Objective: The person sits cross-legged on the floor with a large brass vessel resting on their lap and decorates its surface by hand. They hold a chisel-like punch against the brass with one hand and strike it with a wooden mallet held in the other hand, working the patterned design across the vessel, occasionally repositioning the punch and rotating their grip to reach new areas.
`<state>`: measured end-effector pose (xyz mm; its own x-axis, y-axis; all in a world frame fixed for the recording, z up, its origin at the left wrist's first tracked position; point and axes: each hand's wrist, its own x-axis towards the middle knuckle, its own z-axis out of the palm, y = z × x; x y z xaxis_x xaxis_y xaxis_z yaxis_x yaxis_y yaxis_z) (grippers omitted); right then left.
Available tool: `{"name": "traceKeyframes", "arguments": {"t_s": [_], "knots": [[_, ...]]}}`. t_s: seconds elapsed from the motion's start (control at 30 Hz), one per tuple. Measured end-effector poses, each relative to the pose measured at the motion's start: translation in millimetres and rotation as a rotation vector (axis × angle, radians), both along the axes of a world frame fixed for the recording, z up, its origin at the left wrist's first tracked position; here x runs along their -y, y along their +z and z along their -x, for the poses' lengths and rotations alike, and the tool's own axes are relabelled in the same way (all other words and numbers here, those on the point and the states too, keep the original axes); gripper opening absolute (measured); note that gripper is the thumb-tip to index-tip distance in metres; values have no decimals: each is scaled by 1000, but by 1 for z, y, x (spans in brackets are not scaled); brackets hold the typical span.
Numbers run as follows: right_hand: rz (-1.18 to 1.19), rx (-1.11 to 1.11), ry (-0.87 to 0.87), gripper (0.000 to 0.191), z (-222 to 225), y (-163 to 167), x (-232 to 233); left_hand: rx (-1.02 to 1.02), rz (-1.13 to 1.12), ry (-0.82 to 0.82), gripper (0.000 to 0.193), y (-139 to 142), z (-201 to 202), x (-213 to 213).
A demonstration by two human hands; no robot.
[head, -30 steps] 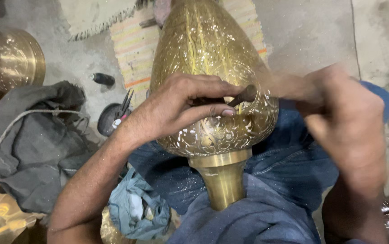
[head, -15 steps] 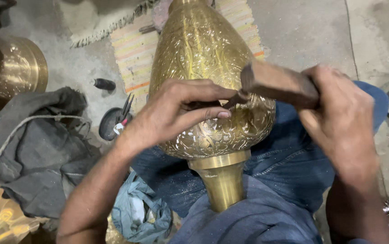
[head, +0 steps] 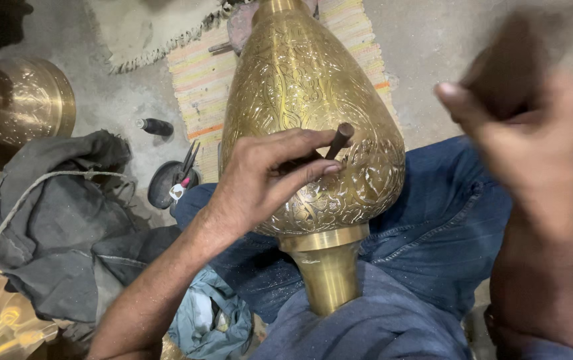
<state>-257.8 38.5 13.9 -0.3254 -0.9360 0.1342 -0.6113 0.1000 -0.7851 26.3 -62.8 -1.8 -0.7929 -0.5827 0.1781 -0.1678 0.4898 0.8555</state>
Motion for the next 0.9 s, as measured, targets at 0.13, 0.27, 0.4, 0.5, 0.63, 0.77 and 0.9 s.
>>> {"name": "traceKeyframes", "arguments": {"t_s": [0.13,0.27,0.4,0.5,0.63,0.77,0.9], "knots": [[58,-49,138,16,-1,11,2,69,8,31,32,6,3,1],[43,-370,222,20,-8,23,5,75,-12,24,34,12,5,1],[-173,115,-105,18,-14,25,9,52,-57,21,36,17,6,2],[-67,-768,243,25,-12,23,7,73,14,-4,34,18,7,4],[35,-226,143,25,-11,11,-1,61,-27,-13,36,15,5,4],[-17,-384,169,29,-5,4,-8,63,-17,-20,37,10,6,5],[-15,28,72,24,-5,0,-10,92,-57,-40,37,6,6,9]]}}
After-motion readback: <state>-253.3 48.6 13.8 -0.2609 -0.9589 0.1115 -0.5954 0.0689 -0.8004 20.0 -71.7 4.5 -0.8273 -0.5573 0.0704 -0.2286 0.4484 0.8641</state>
